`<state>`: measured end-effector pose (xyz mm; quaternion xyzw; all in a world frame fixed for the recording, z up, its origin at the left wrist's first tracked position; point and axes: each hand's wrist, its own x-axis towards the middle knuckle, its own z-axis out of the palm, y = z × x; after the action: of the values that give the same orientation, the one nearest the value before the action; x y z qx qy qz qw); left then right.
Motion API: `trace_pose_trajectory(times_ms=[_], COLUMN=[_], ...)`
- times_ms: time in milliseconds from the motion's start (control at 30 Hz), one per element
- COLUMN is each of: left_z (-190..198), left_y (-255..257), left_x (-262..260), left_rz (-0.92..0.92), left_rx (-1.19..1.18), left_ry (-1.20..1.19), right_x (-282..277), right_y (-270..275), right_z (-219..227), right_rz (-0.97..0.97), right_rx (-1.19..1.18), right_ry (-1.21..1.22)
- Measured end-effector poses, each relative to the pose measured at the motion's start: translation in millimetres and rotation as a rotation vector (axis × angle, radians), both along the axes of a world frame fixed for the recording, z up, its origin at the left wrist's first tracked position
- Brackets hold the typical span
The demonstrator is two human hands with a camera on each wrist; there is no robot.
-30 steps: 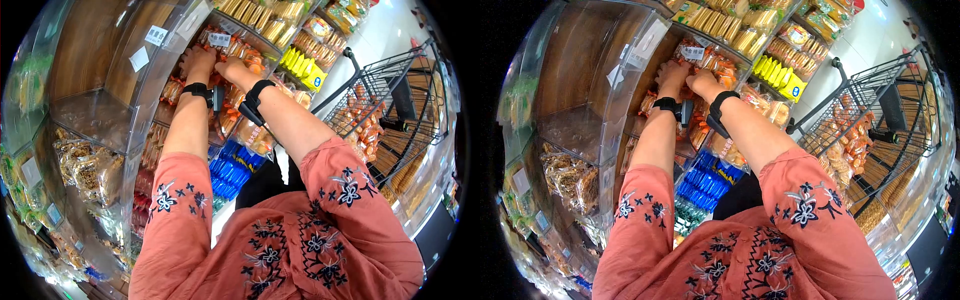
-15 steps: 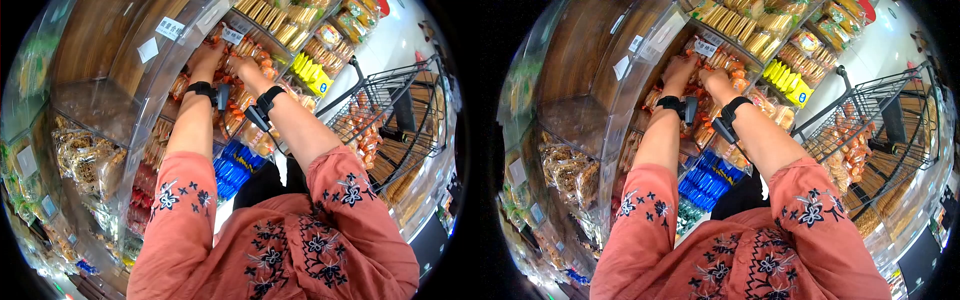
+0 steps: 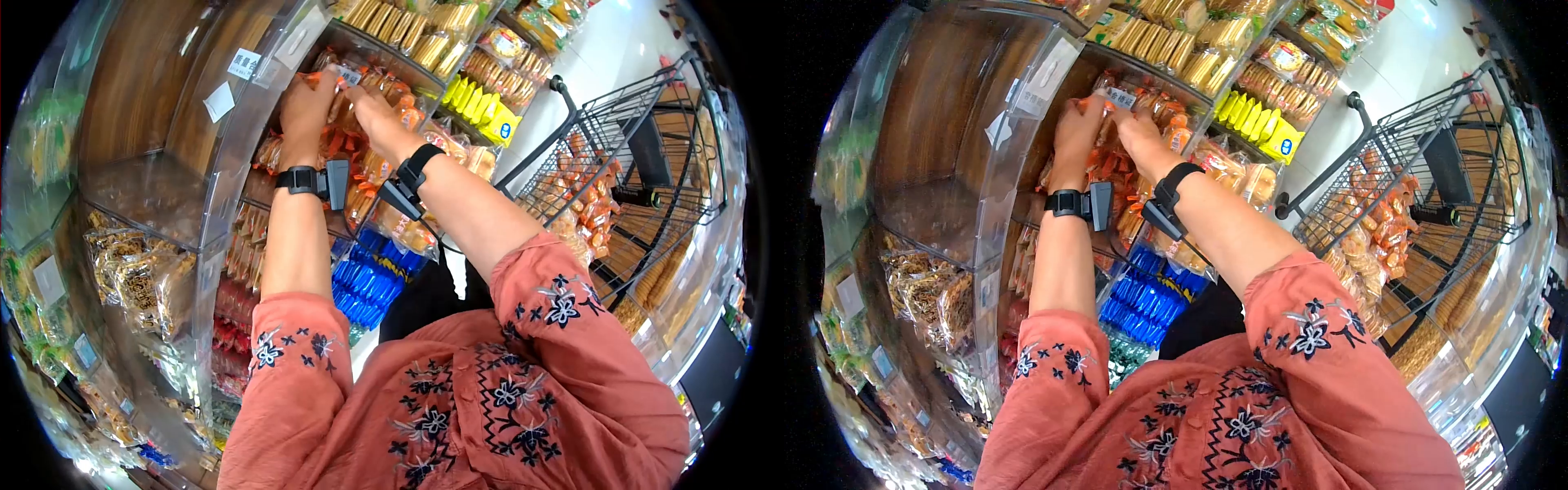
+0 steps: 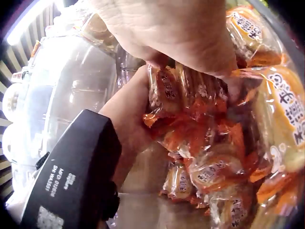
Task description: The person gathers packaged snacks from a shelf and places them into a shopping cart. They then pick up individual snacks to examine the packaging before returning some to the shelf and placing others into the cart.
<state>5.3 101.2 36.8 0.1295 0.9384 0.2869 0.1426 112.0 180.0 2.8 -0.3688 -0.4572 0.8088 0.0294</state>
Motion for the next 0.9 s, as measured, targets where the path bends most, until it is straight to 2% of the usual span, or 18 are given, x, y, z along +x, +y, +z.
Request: trace_pose_trajectory(times_ms=[133, 200, 233, 300, 333, 367, 400, 433, 467, 533, 567, 600, 667, 700, 733, 767, 800, 900], left_z=[35, 52, 46, 50, 49, 58, 60, 77, 93, 107, 115, 105, 116, 96, 103, 93, 87, 52], left_y=[11, 25, 25, 28, 33, 37, 44, 56, 68, 94, 108, 120, 156, 174, 189, 208, 224, 272], left_x=[14, 30, 33, 42, 42, 44, 52, 76, 96, 127, 151, 161, 216, 230, 260, 282, 305, 373], left_rz=[0.054, 0.176, 0.147, 0.074, 0.057, 0.017, -0.062, -0.033, -0.083, -0.135, -0.161, -0.250, -0.305, -0.361, -0.410, -0.381, -0.462, -0.597], left_rx=[0.190, 0.080, 0.131, 0.198, 0.177, 0.124, 0.263, 0.265, 0.365, 0.461, 0.470, 0.436, 0.533, 0.581, 0.607, 0.597, 0.612, 0.553], left_ry=[-0.120, -0.119, -0.063, -0.010, 0.042, -0.061, -0.020, 0.049, 0.030, -0.017, -0.019, 0.064, -0.043, 0.002, -0.055, -0.145, -0.172, -0.247], right_x=[3, -1, 6, 4, 14, 27, 41, 54, 73, 113, 134, 151, 197, 229, 245, 272, 307, 384], right_y=[-1, 0, -1, 7, 17, 21, 25, 29, 38, 63, 81, 96, 126, 139, 154, 162, 171, 210], right_z=[34, 12, 11, 14, 22, 25, 27, 30, 46, 89, 91, 76, 103, 114, 110, 108, 131, 91], right_rz=[-0.086, -0.119, -0.112, -0.174, -0.071, -0.095, -0.146, -0.230, -0.237, -0.375, -0.333, -0.355, -0.487, -0.515, -0.605, -0.637, -0.664, -0.738], right_rx=[-0.026, -0.029, 0.136, 0.114, 0.296, 0.554, 0.849, 1.128, 1.110, 0.478, 0.526, 0.919, 0.341, 0.460, 0.424, 0.263, 0.102, 0.156], right_ry=[0.023, 0.160, 0.218, 0.197, 0.174, 0.264, 0.324, 0.352, 0.349, 0.325, 0.355, 0.359, 0.288, 0.269, 0.318, 0.265, 0.216, 0.129])
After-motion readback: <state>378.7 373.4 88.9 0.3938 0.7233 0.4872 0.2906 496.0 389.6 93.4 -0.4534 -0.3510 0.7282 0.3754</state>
